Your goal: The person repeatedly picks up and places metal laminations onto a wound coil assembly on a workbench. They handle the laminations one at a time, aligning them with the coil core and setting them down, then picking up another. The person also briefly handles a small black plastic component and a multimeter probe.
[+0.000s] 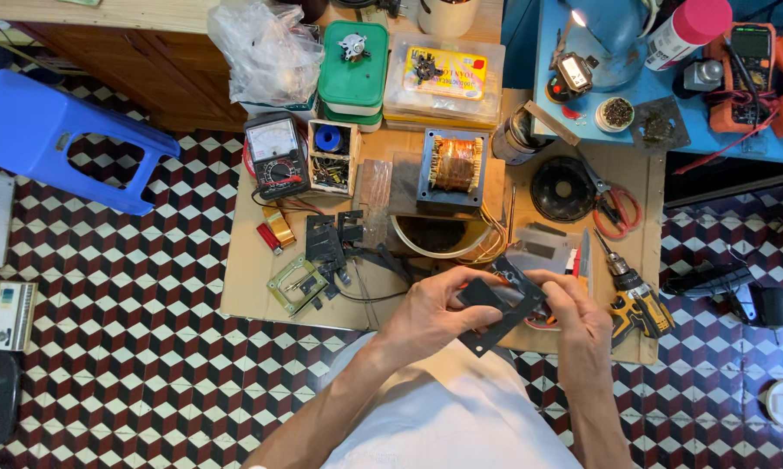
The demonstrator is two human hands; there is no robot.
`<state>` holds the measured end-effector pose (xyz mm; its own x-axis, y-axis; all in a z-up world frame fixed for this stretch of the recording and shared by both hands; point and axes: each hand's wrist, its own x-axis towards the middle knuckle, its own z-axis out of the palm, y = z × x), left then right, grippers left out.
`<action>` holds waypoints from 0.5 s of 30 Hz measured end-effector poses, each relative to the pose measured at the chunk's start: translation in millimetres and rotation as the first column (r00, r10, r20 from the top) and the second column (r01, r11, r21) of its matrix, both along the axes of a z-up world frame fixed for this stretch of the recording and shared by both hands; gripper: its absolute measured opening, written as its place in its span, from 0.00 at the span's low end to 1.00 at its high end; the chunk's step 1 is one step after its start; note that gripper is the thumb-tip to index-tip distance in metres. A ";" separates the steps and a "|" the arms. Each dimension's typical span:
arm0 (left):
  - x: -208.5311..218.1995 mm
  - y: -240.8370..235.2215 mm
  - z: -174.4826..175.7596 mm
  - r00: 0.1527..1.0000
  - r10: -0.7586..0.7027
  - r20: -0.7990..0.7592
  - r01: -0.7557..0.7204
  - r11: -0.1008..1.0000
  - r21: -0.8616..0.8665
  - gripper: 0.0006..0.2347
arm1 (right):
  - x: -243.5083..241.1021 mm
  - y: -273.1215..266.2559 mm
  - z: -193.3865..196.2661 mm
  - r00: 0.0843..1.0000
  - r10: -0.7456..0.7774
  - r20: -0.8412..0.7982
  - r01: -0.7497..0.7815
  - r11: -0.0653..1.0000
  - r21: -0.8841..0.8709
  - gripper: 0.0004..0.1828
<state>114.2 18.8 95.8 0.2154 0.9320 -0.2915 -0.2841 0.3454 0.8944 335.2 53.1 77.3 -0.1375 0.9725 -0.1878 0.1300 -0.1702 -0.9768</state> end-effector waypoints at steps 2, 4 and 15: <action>-13.3 8.1 2.7 0.990 -0.109 -0.093 0.108 0.994 -0.017 0.15 | 2.7 -3.0 2.0 0.997 0.020 -0.076 -0.027 0.996 -0.090 0.21; -30.9 18.2 3.0 0.962 -0.212 -0.175 0.208 0.977 -0.043 0.13 | 3.3 -4.9 4.7 0.984 -0.036 -0.177 -0.003 0.976 -0.218 0.24; -73.7 19.3 -31.4 0.988 -0.024 0.150 0.069 0.949 -0.308 0.16 | -24.4 -13.5 -2.0 0.993 -0.091 0.070 0.102 0.980 -0.169 0.08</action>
<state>40.5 38.1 64.5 0.3169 0.7874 -0.5288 -0.3771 0.6161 0.6915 310.8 39.7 75.3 -0.0278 0.9329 -0.3589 0.1637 -0.3500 -0.9223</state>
